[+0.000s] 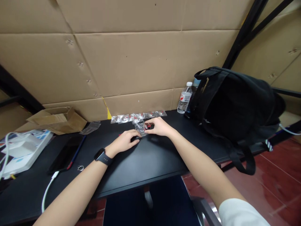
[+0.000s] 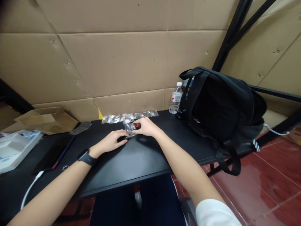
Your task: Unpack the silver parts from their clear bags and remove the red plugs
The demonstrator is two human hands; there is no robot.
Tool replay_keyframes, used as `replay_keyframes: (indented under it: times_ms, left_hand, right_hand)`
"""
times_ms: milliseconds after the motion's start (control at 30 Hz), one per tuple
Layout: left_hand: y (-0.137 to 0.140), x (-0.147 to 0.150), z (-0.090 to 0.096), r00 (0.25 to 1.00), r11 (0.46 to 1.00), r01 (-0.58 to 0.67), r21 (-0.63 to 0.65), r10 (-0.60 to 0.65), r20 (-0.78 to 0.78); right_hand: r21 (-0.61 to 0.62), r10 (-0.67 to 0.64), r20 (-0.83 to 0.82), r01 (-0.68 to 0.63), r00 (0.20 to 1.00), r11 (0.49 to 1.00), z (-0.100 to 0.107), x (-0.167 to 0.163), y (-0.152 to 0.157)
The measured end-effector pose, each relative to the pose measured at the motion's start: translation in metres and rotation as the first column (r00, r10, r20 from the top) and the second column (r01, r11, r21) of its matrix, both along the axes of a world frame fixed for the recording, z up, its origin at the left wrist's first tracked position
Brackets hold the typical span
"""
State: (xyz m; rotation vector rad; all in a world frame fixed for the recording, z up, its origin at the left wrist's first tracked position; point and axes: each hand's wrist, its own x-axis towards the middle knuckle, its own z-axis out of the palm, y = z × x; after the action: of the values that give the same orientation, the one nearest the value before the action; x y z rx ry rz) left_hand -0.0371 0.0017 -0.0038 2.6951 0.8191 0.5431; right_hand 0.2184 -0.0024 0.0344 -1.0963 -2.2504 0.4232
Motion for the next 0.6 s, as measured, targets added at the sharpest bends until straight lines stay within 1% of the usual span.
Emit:
replay_keyframes:
  times_ms: [67, 133, 200, 300, 400, 600]
  left_hand:
    - [-0.003, 0.0, 0.0, 0.998, 0.999, 0.03, -0.011, -0.031, -0.052]
    - [-0.005, -0.001, -0.001, 0.995, 0.999, 0.032, -0.009, -0.033, -0.097]
    - [-0.006, -0.001, -0.004, 0.992, 1.0, 0.017, 0.011, -0.016, -0.128]
    - [-0.007, 0.001, -0.007, 0.987, 0.998, -0.016, 0.056, 0.025, -0.159]
    - [-0.007, 0.001, -0.009, 0.98, 0.997, -0.039, 0.059, 0.05, -0.19]
    - [-0.008, -0.002, -0.007, 0.971, 0.999, -0.048, -0.019, 0.042, -0.233]
  right_hand:
    - [-0.033, 0.021, 0.013, -0.021, 1.0, 0.999, 0.002, 0.004, 0.0]
    - [-0.078, 0.046, 0.059, -0.041, 0.997, 0.996, 0.003, 0.009, 0.0]
    - [-0.115, 0.063, 0.121, -0.049, 0.991, 0.992, 0.003, 0.012, 0.001]
    - [-0.142, 0.043, 0.205, -0.014, 0.978, 0.99, -0.001, 0.014, 0.003]
    - [-0.139, 0.009, 0.255, 0.028, 0.967, 0.99, -0.008, 0.011, 0.005]
    - [-0.086, -0.05, 0.275, 0.076, 0.96, 0.993, -0.017, 0.004, 0.008]
